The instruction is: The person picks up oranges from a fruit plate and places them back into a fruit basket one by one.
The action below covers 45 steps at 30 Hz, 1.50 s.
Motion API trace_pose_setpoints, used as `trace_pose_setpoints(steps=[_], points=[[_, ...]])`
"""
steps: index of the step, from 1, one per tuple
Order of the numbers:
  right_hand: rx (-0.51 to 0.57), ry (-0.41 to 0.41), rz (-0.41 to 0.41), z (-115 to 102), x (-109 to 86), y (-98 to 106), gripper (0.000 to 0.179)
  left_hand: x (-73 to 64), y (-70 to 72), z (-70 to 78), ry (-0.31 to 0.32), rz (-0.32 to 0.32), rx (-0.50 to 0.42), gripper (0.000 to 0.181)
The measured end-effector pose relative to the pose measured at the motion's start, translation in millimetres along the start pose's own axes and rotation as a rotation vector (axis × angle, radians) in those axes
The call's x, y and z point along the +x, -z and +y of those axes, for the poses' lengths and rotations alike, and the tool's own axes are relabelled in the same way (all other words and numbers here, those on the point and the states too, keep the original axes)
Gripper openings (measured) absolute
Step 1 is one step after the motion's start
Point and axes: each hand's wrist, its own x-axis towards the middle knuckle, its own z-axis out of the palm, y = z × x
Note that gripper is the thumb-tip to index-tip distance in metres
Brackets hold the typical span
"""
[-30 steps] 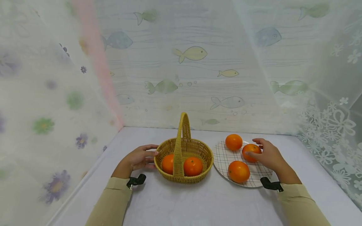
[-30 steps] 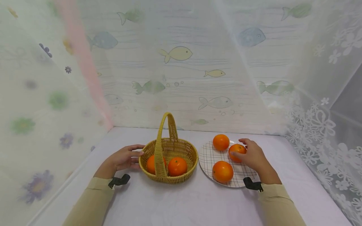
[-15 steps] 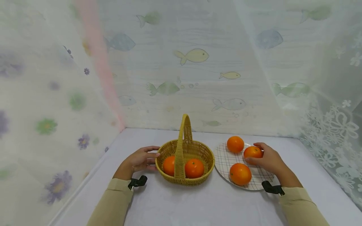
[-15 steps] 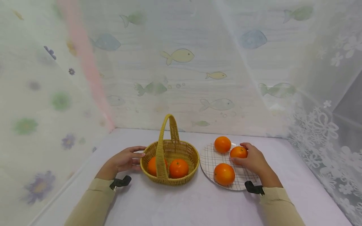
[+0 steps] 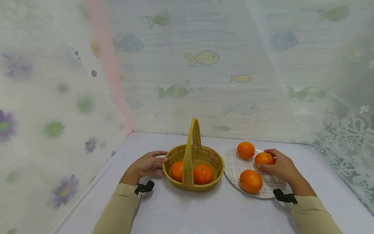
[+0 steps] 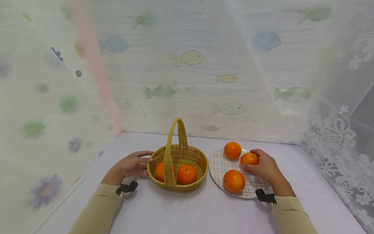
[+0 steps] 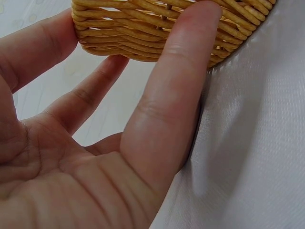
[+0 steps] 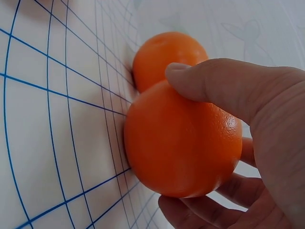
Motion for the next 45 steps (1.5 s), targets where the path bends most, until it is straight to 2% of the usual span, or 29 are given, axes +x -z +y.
trace_pose_setpoints(steps=[12, 31, 45], points=[[0.02, -0.008, 0.012, -3.4, 0.7, 0.6, 0.091, -3.2, 0.3, -0.8, 0.005, 0.008, 0.009, 0.052], [0.023, 0.071, 0.083, -23.1, -9.4, 14.7, 0.087, -0.9, -2.1, 2.0, 0.008, 0.009, 0.014, 0.053], [0.009, 0.1, 0.113, -40.5, -14.5, 18.7, 0.085, 0.7, -0.2, 0.2, 0.011, 0.008, 0.02, 0.052]])
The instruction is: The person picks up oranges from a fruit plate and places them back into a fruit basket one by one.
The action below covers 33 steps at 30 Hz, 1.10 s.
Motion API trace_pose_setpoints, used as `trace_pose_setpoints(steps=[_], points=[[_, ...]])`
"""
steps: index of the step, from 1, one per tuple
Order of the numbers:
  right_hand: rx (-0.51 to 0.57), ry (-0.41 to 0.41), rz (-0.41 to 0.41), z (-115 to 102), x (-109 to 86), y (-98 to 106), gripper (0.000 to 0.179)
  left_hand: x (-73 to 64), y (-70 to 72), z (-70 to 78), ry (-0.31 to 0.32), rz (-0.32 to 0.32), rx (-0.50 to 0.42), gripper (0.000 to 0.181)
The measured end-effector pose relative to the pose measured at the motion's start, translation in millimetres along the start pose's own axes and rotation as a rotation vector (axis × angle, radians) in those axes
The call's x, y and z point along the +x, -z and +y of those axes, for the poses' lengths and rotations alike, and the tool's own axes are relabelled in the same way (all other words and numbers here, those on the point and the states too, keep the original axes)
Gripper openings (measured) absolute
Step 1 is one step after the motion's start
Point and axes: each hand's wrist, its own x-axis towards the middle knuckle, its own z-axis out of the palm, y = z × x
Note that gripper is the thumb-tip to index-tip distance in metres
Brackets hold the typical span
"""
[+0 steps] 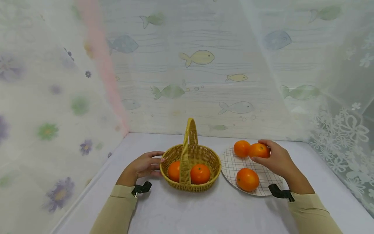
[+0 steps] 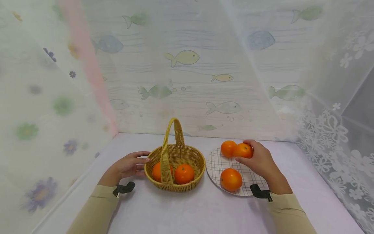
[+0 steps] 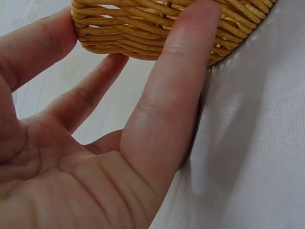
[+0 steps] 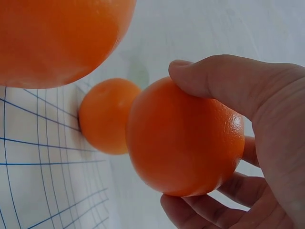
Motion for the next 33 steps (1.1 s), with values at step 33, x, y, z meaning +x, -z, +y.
trace_pose_setpoints(steps=[33], points=[[0.131, 0.21, 0.042, -74.6, 8.4, -10.1, 0.075, 2.1, 4.1, -3.4, -0.015, -0.032, -0.018, 0.057]])
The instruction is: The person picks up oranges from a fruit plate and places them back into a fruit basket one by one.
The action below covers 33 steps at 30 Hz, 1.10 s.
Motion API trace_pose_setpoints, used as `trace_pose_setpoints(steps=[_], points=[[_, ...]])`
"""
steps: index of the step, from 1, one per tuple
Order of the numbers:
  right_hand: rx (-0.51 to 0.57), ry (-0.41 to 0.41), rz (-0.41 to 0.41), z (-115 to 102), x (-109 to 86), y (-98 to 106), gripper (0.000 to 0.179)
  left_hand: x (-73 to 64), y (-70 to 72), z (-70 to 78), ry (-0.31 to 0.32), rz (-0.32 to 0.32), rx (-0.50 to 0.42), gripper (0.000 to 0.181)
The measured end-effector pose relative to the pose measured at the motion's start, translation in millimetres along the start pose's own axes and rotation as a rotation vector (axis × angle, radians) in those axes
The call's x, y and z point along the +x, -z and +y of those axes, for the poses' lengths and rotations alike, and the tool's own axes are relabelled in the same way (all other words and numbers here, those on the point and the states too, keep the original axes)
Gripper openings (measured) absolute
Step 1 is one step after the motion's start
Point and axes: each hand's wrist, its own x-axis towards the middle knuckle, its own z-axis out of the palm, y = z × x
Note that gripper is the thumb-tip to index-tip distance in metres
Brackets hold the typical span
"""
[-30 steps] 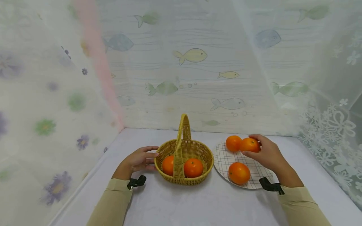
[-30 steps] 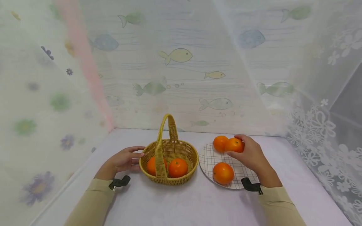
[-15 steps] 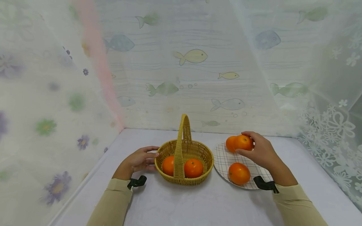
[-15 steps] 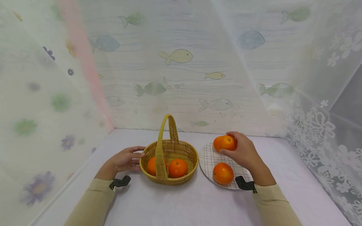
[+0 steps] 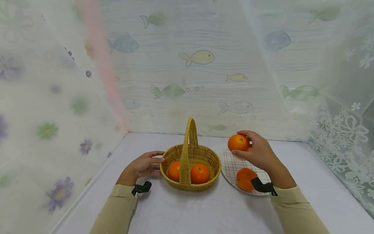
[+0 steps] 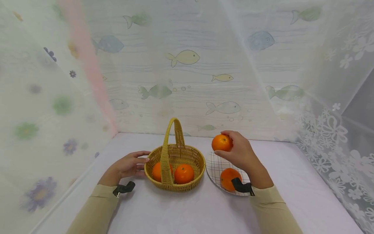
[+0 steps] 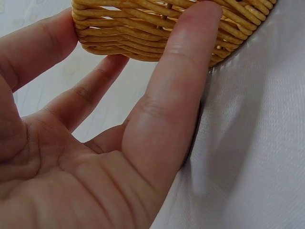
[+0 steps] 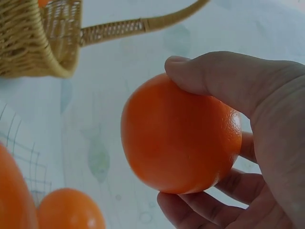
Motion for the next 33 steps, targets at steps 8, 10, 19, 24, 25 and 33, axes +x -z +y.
trace_pose_setpoints(steps=[8, 10, 19, 24, 25, 33], points=[[0.09, 0.054, -0.014, -16.1, 1.1, -10.3, 0.069, 1.3, -0.2, -0.5, 0.005, 0.005, 0.0, 0.055], [0.107, 0.06, -0.025, -18.6, 0.8, -14.1, 0.069, 1.2, -0.9, 0.4, 0.005, 0.001, 0.001, 0.055], [0.076, 0.106, -0.05, -24.3, 6.1, -31.9, 0.066, 1.6, -1.6, 4.9, -0.003, 0.003, 0.012, 0.051], [0.074, 0.102, -0.061, -26.0, 5.8, -37.3, 0.068, 0.7, -1.3, 5.4, -0.004, 0.015, 0.019, 0.052], [0.076, 0.104, -0.065, -26.1, 5.2, -38.2, 0.069, 0.5, -1.3, 5.2, -0.002, 0.015, 0.019, 0.052], [0.063, 0.162, -0.117, -23.9, 3.2, -48.9, 0.07, -1.1, -1.8, 2.9, 0.008, 0.014, 0.016, 0.054]])
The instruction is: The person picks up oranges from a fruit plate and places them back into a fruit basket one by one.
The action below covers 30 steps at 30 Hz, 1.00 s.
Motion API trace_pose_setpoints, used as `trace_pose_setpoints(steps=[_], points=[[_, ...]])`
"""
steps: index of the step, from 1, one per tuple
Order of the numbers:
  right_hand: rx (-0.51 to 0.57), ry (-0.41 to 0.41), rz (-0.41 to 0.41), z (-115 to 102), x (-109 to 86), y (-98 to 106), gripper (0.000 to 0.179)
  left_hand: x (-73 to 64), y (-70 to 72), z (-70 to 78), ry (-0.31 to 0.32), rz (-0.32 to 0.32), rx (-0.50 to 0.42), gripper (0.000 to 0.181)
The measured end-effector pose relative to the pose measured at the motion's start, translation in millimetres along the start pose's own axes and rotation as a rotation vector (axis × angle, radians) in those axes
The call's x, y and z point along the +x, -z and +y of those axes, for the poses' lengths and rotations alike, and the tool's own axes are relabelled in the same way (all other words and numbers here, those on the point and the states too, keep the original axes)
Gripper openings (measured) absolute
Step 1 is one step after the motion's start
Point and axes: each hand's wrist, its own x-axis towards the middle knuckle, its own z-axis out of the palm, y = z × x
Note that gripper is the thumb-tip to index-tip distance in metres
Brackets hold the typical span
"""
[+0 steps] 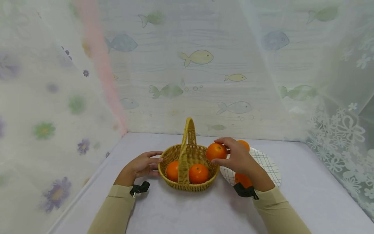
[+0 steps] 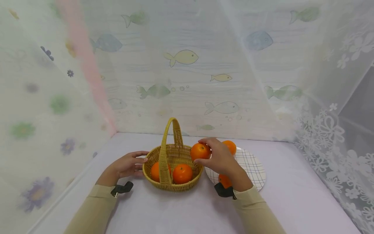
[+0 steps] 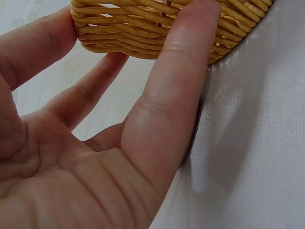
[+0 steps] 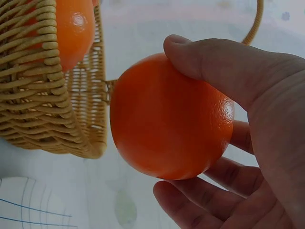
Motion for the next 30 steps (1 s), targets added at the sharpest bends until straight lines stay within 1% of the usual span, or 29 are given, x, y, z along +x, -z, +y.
trace_pose_setpoints(steps=[6, 11, 16, 22, 28, 30], points=[[-0.039, 0.022, 0.001, 0.8, 0.8, -9.1, 0.067, -0.4, 0.3, 1.0, -0.006, 0.003, -0.002, 0.053], [-0.031, 0.019, -0.014, -0.6, -0.2, -14.8, 0.066, -1.1, -0.1, 1.3, 0.0, 0.003, -0.005, 0.053], [-0.019, -0.005, -0.031, -2.2, -1.1, -20.1, 0.067, -0.6, -0.9, 0.9, 0.001, 0.003, -0.001, 0.052], [-0.04, -0.021, -0.038, 0.6, 0.9, -26.6, 0.071, 1.0, -1.0, -0.5, -0.002, -0.004, -0.005, 0.053], [-0.069, 0.003, -0.025, 3.2, 2.6, -30.6, 0.07, 0.8, -1.0, -0.8, -0.004, 0.002, -0.008, 0.052], [-0.085, 0.002, -0.035, 2.7, 3.4, -32.3, 0.07, 0.8, -0.9, -1.0, -0.003, 0.006, -0.006, 0.052]])
